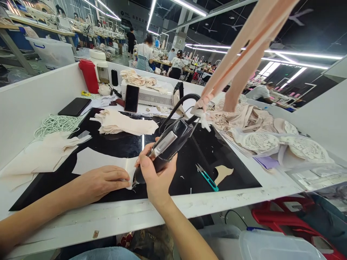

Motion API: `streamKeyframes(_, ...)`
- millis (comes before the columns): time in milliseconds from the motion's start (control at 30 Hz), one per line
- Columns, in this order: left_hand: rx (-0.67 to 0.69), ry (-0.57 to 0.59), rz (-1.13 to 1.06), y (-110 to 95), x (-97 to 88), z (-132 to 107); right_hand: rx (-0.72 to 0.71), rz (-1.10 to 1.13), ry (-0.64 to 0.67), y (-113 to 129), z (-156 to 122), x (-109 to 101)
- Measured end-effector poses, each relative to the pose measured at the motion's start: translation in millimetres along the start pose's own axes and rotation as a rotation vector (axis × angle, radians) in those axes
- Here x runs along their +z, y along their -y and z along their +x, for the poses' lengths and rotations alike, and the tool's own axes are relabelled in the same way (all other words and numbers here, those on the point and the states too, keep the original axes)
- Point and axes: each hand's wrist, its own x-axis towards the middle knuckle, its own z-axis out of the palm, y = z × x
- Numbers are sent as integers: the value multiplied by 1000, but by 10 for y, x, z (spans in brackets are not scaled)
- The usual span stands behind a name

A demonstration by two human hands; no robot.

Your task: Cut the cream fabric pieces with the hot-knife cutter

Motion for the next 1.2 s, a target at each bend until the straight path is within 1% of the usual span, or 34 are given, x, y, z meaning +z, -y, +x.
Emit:
streamKeyframes(167, 13, -10, 12, -7, -16, 13, -2, -27, 27, -55, -27, -10)
streamKeyframes(333, 6, -13, 10, -4, -13, 11, -7, -47, 17, -48, -32, -19)
streamKeyframes(667, 11, -10, 19, 1, -5, -8, -9, -2, 28, -52, -42, -21)
streamKeyframes(933, 8, 11, 32, 11, -1, -1, -15, -13, 35, -55, -51, -16)
streamKeyframes(1200, 25, -4, 33, 8, -5, 1, -24, 33, 26, -43, -49, -6)
